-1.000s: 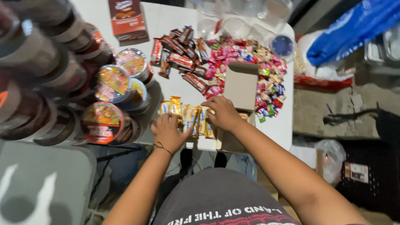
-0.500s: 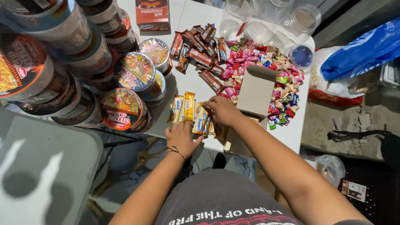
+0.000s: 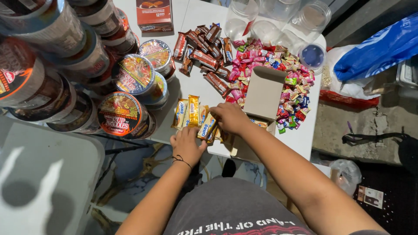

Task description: The person sorts individually wrapped snack bars and candies on a white table, aligns the snack bars into rows, and places them one by one into an open cardboard box, pressing them to fit neatly. The person continues filling the box with the remaining bars through the end of the clip.

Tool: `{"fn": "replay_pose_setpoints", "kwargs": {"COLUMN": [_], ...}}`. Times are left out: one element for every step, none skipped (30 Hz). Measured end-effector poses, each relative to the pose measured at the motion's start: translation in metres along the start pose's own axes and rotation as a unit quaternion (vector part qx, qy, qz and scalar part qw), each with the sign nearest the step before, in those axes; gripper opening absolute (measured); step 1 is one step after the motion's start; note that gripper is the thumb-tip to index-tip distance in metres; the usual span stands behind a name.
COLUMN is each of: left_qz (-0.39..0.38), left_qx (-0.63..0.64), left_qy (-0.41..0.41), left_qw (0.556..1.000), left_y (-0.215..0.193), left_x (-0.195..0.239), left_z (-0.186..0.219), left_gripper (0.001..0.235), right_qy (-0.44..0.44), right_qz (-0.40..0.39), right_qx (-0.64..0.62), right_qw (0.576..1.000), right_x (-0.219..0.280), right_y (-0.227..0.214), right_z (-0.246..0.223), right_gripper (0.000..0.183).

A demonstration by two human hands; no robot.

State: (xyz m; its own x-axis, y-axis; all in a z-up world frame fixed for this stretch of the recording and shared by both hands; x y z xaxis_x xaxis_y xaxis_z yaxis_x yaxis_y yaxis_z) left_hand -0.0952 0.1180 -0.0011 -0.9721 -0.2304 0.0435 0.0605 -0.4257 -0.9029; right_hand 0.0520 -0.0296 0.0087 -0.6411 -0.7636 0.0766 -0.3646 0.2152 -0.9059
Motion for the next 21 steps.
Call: {"fn": "replay_pose_setpoints", "kwargs": {"left_qz": [0.0, 0.018, 0.036, 0.035, 0.043, 0.052, 0.052, 0.05, 0.047, 0.047, 0.049, 0.052, 0.051, 0.044, 0.037, 0.037, 0.05, 0.061, 0.06, 0.058, 0.056], "left_qx": [0.0, 0.009, 0.018, 0.018, 0.032, 0.046, 0.046, 0.054, 0.062, 0.062, 0.06, 0.059, 0.058, 0.061, 0.064, 0.064, 0.069, 0.075, 0.074, 0.068, 0.061], "left_qy": [-0.001, 0.006, 0.013, 0.014, 0.017, 0.021, 0.022, 0.02, 0.018, 0.019, 0.019, 0.018, 0.019, 0.013, 0.007, 0.008, 0.018, 0.028, 0.03, 0.041, 0.052], "left_qw": [1.0, 1.0, 0.999, 0.999, 0.998, 0.997, 0.997, 0.997, 0.997, 0.997, 0.997, 0.997, 0.997, 0.997, 0.997, 0.997, 0.996, 0.995, 0.995, 0.995, 0.995], "left_y": [0.001, 0.001, 0.0, -0.001, -0.003, -0.006, -0.006, -0.006, -0.007, -0.006, -0.007, -0.007, -0.008, -0.009, -0.011, -0.013, -0.016, -0.019, -0.018, -0.018, -0.018], "left_x": [0.001, 0.001, 0.001, 0.002, 0.002, 0.002, 0.001, 0.001, 0.0, -0.001, -0.002, -0.003, -0.004, -0.006, -0.007, -0.008, -0.008, -0.008, -0.009, -0.01, -0.011], "left_z": [0.0, 0.001, 0.002, 0.003, 0.005, 0.006, 0.006, 0.006, 0.006, 0.004, 0.003, 0.001, 0.0, -0.001, -0.002, -0.003, -0.002, -0.002, -0.002, -0.002, -0.002], "left_gripper": [0.051, 0.051, 0.05, 0.05, 0.051, 0.052, 0.052, 0.053, 0.053, 0.053, 0.05, 0.046, 0.046, 0.045, 0.043, 0.043, 0.042, 0.041, 0.041, 0.04, 0.04], "right_qy": [0.0, -0.01, -0.019, -0.018, -0.014, -0.01, -0.009, -0.009, -0.008, -0.007, -0.007, -0.008, -0.007, -0.017, -0.027, -0.026, -0.018, -0.009, -0.008, -0.012, -0.015], "right_qz": [-0.001, 0.025, 0.051, 0.051, 0.051, 0.051, 0.052, 0.058, 0.064, 0.065, 0.066, 0.066, 0.066, 0.06, 0.054, 0.055, 0.036, 0.016, 0.017, 0.023, 0.028], "right_qx": [-0.001, -0.008, -0.015, -0.015, -0.027, -0.038, -0.037, -0.045, -0.052, -0.052, -0.063, -0.075, -0.075, -0.074, -0.072, -0.072, -0.081, -0.091, -0.091, -0.091, -0.09], "right_qw": [1.0, 1.0, 0.998, 0.998, 0.998, 0.998, 0.998, 0.997, 0.997, 0.996, 0.996, 0.995, 0.995, 0.995, 0.996, 0.996, 0.996, 0.996, 0.996, 0.996, 0.995], "right_x": [0.001, 0.003, 0.005, 0.006, 0.008, 0.008, 0.01, 0.012, 0.015, 0.018, 0.02, 0.023, 0.027, 0.03, 0.032, 0.035, 0.037, 0.04, 0.042, 0.044, 0.045], "right_y": [0.0, -0.002, -0.004, -0.007, -0.009, -0.012, -0.013, -0.015, -0.017, -0.017, -0.017, -0.017, -0.019, -0.021, -0.022, -0.025, -0.026, -0.026, -0.024, -0.023, -0.021], "right_z": [0.001, 0.002, 0.002, 0.002, 0.003, 0.003, 0.004, 0.005, 0.005, 0.007, 0.008, 0.009, 0.011, 0.011, 0.012, 0.012, 0.012, 0.013, 0.015, 0.016, 0.018], "right_gripper": [0.06, 0.054, 0.048, 0.048, 0.043, 0.039, 0.039, 0.039, 0.04, 0.04, 0.039, 0.039, 0.039, 0.041, 0.044, 0.044, 0.044, 0.044, 0.044, 0.043, 0.042]}}
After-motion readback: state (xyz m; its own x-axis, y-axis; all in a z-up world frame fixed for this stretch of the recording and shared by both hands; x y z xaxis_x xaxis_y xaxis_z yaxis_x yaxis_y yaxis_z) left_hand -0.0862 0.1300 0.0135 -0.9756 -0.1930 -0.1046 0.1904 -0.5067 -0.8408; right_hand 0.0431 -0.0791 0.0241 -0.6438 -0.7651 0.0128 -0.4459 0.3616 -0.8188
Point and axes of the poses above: each hand's wrist, its own x-axis away from the middle knuckle, its own y-axis out of the palm, z = x × y, the point moved 4 cm from there along -x, towards the middle knuckle, and after that the axes turned 1 degree about -y, right-handed, at the moved point
